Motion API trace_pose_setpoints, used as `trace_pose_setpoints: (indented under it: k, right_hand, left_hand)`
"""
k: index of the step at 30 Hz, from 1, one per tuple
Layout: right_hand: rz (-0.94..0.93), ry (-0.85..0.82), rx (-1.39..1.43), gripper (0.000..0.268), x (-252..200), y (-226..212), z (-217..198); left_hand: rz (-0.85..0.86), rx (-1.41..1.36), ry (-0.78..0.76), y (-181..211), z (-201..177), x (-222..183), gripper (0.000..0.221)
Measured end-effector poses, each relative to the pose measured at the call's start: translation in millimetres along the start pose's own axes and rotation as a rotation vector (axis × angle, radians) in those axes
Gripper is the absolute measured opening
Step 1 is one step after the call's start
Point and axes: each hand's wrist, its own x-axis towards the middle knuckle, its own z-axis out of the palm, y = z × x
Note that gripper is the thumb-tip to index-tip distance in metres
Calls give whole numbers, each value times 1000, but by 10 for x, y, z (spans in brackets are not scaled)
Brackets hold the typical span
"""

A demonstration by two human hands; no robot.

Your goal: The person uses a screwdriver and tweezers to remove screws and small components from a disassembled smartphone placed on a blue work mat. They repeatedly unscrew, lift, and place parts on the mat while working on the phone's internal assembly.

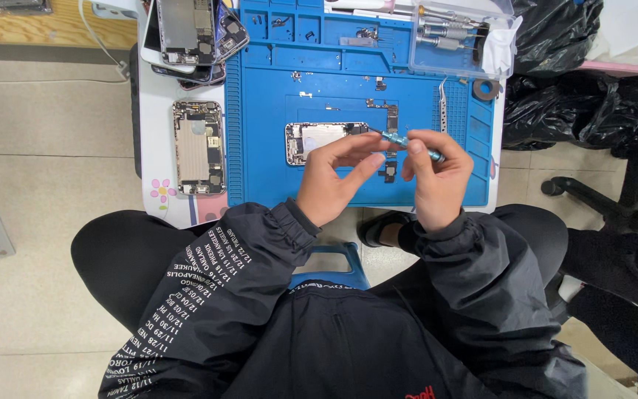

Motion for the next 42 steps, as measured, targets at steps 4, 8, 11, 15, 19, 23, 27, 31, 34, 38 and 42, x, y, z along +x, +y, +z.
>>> trace_pose_setpoints:
  k: [4, 8, 11, 15, 19, 23, 27, 31, 34, 38, 42]
  right_hand:
    - [-38, -26, -40, 15, -94, -208, 186]
    - [-135, 21, -131, 12, -174, -214, 251]
    - [-183, 13, -170, 12, -170, -344, 347]
    - [-226, 0, -270, 9, -59, -189, 176]
    - [-276, 63, -438, 17, 376, -107, -221]
    - [-227, 85, -1181, 13, 538, -20, -546]
    - [-47, -7, -1428, 25, 567, 118, -543]
    - [-18, -51, -1440, 15, 584, 209, -540]
    - [10, -80, -1411, 11, 562, 241, -584]
    - [20, -76, -1394, 10, 548, 266, -640]
    - [10, -67, -1328, 10, 515, 152, -671]
  left_hand:
    - [6, -75, 16, -39, 6, -9, 30]
    - [6, -113, 65, -87, 15, -18, 28]
    - [-12, -152, 92, -106, 16, -24, 29]
    - [-78, -232, 134, -56, 2, -28, 31]
    - [-101, -234, 153, -145, -59, -19, 36]
    - [-90, -200, 125, -54, -57, -18, 50]
    - [-95, -180, 118, 3, -65, -43, 55]
    - [-93, -194, 117, -12, -61, -48, 52]
    - [-88, -217, 116, -62, -62, -44, 51]
    - [-87, -221, 114, -88, -58, -34, 50]
    - [-86, -224, 122, -92, -58, -41, 50]
